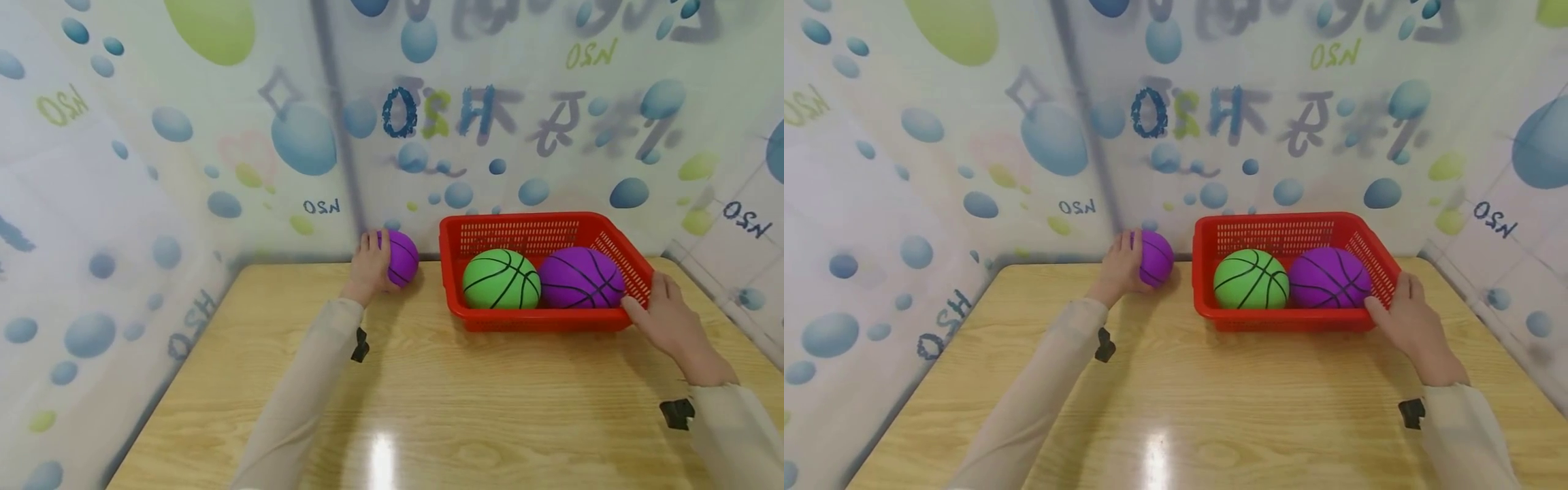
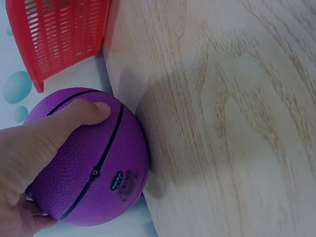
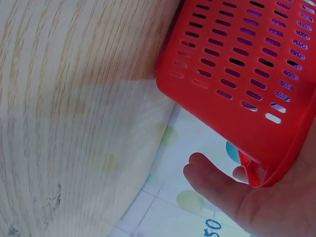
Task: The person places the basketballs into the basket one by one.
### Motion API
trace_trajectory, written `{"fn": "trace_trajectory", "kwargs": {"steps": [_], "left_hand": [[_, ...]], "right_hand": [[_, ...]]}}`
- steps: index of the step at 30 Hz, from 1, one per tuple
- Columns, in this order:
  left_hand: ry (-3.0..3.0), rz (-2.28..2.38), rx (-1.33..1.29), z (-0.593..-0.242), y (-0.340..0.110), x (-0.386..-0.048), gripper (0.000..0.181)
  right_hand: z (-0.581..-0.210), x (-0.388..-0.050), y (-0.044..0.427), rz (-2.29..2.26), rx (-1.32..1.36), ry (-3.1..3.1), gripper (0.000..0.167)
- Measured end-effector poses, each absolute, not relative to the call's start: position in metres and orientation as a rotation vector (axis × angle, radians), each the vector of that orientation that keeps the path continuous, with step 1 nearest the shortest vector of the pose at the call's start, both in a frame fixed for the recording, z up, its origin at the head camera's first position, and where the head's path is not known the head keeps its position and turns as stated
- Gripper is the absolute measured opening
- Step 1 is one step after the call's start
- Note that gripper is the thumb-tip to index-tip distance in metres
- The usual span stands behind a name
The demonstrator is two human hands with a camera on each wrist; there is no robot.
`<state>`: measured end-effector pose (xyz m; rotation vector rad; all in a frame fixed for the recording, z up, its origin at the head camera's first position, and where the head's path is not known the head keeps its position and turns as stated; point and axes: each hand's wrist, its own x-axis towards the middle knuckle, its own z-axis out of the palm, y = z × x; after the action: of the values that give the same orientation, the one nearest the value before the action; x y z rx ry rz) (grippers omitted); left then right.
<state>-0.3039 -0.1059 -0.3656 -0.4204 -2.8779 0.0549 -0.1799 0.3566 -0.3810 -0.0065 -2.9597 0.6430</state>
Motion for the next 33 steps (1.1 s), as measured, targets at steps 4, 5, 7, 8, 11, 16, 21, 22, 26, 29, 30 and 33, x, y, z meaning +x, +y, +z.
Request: {"fn": "trace_trajectory", "kwargs": {"steps": [4,5,7,8,11,16,21,22,26,29,30,33], "left_hand": [[-2.869,0.050,-0.419,-0.365,-0.104,-0.304,0.125],[-2.871,0.053,-0.414,-0.364,-0.104,-0.305,0.124],[-2.873,0.071,-0.412,-0.362,-0.102,-0.306,0.123],[-2.871,0.089,-0.419,-0.362,-0.101,-0.306,0.123],[-2.881,0.138,-0.451,-0.361,-0.098,-0.307,0.122],[-2.892,0.140,-0.440,-0.360,-0.100,-0.306,0.123],[-2.855,0.100,-0.419,-0.353,-0.105,-0.304,0.123],[-2.841,0.096,-0.415,-0.351,-0.106,-0.304,0.124],[-2.778,0.087,-0.397,-0.341,-0.107,-0.305,0.125],[-2.749,0.048,-0.407,-0.331,-0.105,-0.307,0.124],[-2.749,0.027,-0.412,-0.327,-0.103,-0.307,0.123],[-2.747,-0.048,-0.427,-0.316,-0.094,-0.309,0.121]], "right_hand": [[-0.380,-0.180,0.357,0.629,-0.015,-2.973,0.078],[-0.379,-0.180,0.357,0.630,-0.016,-2.973,0.078],[-0.379,-0.180,0.358,0.636,-0.010,-2.971,0.078],[-0.380,-0.179,0.359,0.640,-0.006,-2.968,0.078],[-0.381,-0.178,0.359,0.654,0.005,-2.961,0.077],[-0.380,-0.179,0.356,0.634,0.021,-2.954,0.076],[-0.379,-0.179,0.354,0.629,0.002,-2.961,0.076],[-0.379,-0.179,0.354,0.629,-0.002,-2.963,0.076],[-0.379,-0.179,0.354,0.621,-0.002,-2.963,0.076],[-0.379,-0.179,0.355,0.621,-0.003,-2.963,0.076],[-0.379,-0.179,0.355,0.624,-0.008,-2.965,0.077],[-0.378,-0.180,0.355,0.637,-0.021,-2.973,0.076]]}}
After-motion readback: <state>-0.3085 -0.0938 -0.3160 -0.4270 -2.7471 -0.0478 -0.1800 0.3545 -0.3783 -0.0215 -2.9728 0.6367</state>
